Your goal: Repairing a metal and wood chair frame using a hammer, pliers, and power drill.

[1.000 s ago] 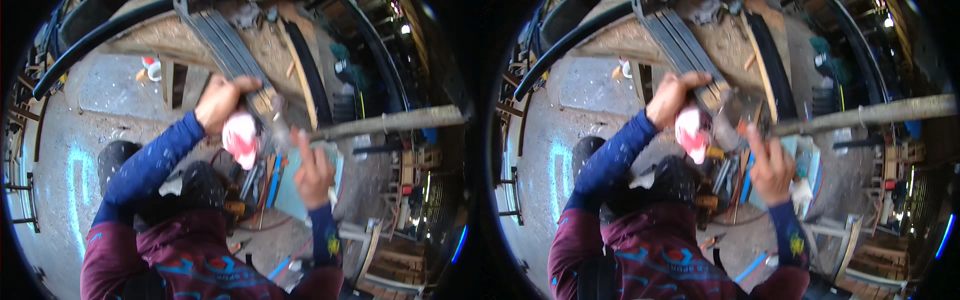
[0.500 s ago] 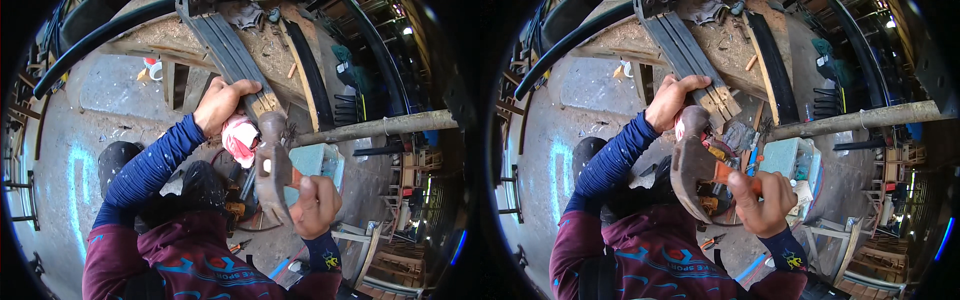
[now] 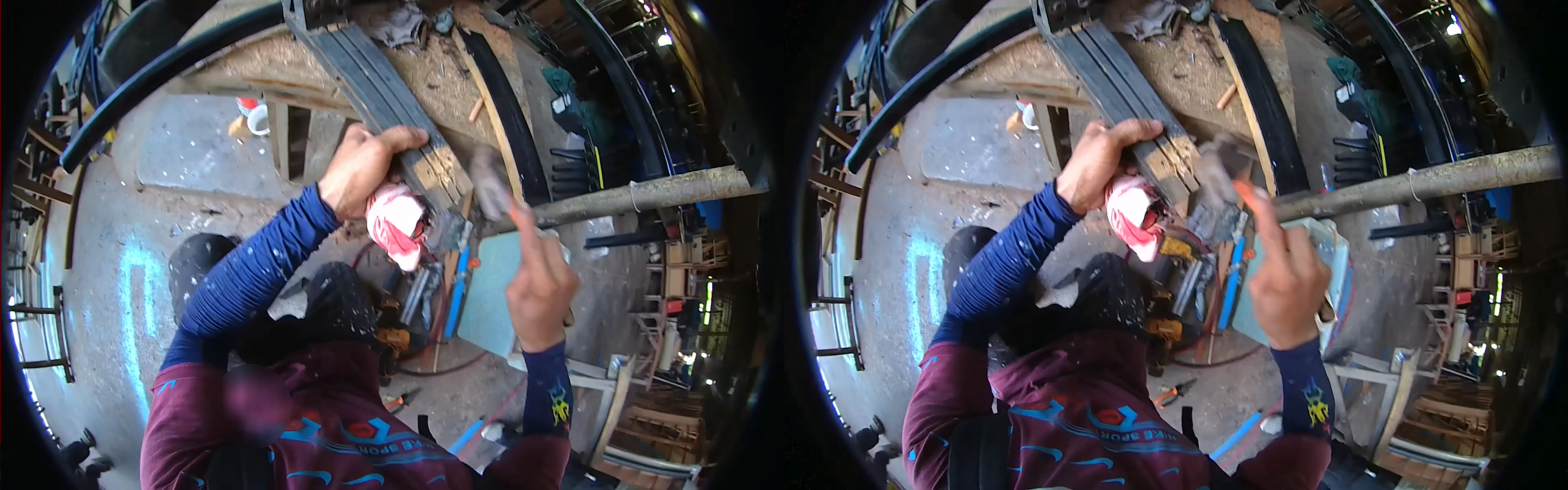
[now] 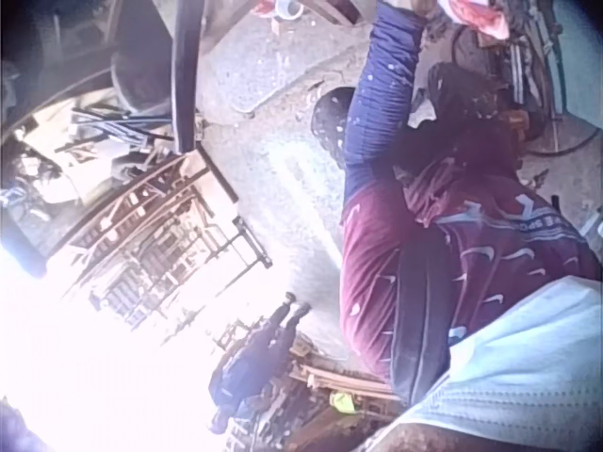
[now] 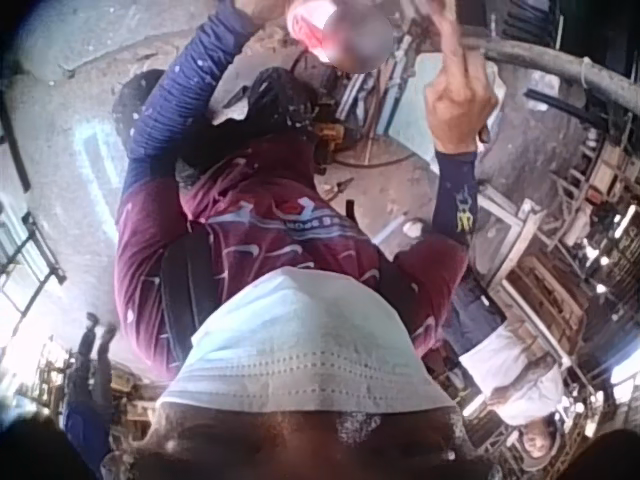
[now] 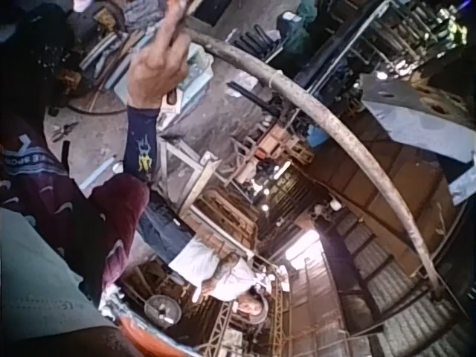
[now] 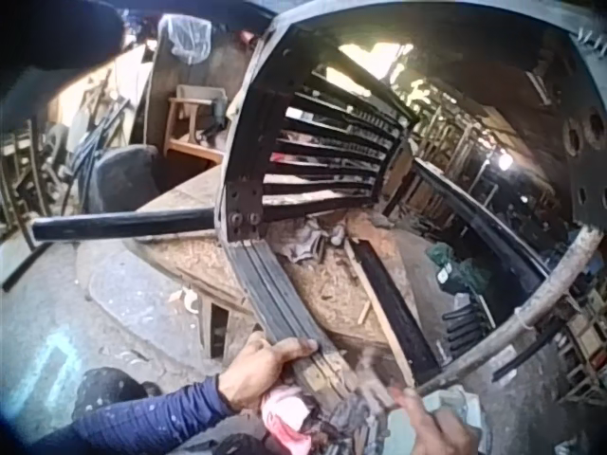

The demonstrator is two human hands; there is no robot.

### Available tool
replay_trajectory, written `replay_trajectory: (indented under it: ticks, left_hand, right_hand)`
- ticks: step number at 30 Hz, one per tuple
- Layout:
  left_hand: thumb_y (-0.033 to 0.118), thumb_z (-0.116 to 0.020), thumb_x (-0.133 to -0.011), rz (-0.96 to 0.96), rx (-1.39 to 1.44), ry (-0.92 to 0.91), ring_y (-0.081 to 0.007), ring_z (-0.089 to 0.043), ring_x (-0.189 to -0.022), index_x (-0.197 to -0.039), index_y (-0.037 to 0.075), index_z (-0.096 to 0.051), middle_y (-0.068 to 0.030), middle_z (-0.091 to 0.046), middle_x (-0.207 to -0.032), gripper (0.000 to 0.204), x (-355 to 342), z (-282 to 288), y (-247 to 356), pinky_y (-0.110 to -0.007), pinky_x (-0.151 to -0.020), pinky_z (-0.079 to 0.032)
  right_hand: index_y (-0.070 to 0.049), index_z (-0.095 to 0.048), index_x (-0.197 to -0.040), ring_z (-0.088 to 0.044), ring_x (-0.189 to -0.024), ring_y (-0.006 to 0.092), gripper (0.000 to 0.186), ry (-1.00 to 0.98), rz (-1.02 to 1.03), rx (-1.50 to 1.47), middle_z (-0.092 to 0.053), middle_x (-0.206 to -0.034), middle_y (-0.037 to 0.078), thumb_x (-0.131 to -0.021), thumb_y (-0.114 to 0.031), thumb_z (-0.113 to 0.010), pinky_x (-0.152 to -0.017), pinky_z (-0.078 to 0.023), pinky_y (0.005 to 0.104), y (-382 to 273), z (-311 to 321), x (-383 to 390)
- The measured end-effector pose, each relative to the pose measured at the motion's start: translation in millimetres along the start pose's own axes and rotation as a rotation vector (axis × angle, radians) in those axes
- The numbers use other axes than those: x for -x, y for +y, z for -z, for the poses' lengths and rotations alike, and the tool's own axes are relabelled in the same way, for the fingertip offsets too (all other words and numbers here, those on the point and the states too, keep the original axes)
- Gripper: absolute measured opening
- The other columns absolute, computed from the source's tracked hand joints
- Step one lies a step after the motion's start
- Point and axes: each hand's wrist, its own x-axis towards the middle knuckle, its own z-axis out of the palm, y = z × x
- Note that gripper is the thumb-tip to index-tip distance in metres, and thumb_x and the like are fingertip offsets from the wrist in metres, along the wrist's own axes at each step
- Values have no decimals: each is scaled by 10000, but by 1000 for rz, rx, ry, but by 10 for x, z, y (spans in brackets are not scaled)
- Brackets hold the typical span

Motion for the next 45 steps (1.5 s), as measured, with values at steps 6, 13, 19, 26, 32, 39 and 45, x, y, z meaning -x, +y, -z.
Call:
replay_trajectory:
  ticks: [6, 13, 19, 26, 32, 39, 45]
  left_hand:
    - [213, -677, -920, 64, -35, -46, -120, -654, -570, -971, -23, -692, -96, -730, -825, 243, -85, 34, -40, -211, -525, -529]
    - [211, -540, -893, 27, 279, -359, -353, -601, -1225, -1354, -102, -484, -273, -599, -1328, 559, -110, -57, -263, -431, -1104, -447]
    - [171, -561, -790, -24, 288, -244, -385, -598, -1209, -1324, -129, -484, -293, -609, -1289, 617, -107, 17, -358, -473, -1112, -435]
    - [156, -597, -711, -64, 138, -229, -393, -615, -1156, -1226, -105, -554, -266, -642, -1188, 579, 111, 67, -243, -502, -1060, -473]
    - [153, -628, -759, -39, -56, -64, -364, -684, -1051, -1258, -87, -553, -253, -658, -1206, 559, 160, 241, -102, -462, -975, -546]
    - [330, -582, -972, -106, -84, 50, -301, -686, -1038, -1229, -21, -583, -176, -691, -1137, 435, 196, 83, -67, -424, -951, -550]
    - [425, -471, -1046, -197, 4, -263, -297, -694, -1048, -1280, -9, -564, -166, -690, -1175, 501, 211, 195, 41, -430, -983, -545]
  right_hand:
    - [46, -558, -1310, -692, -896, 430, 412, 322, -129, -319, -665, -1143, 253, -965, -179, -569, -738, -562, 459, 25, -321, 1039]
    - [79, -606, -1226, -671, -881, 431, 312, 243, -536, -722, -681, -1004, 256, -941, -48, -605, -757, -535, 463, -595, -1574, 2204]
    - [32, -620, -1255, -682, -965, 417, 330, 117, -798, -928, -689, -1090, 265, -959, -112, -632, -821, -546, 436, -940, -2005, 2534]
    - [18, -647, -1204, -687, -896, 419, 313, 41, -805, -946, -692, -1026, 261, -994, -211, -607, -759, -544, 452, -771, -2262, 2375]
    - [-2, -609, -1062, -664, -703, 370, 202, 135, -716, -1141, -648, -773, 173, -1027, -195, -561, -601, -488, 413, -575, -2190, 1956]
    - [30, -614, -1149, -485, -616, 98, 232, 403, -409, -1343, -565, -752, 49, -1044, -156, -523, -557, -381, 253, -212, -1393, 1035]
    - [46, -626, -1079, -661, -786, 365, 179, 147, -5, -1063, -660, -821, 195, -939, -59, -591, -700, -490, 433, -23, -285, -145]
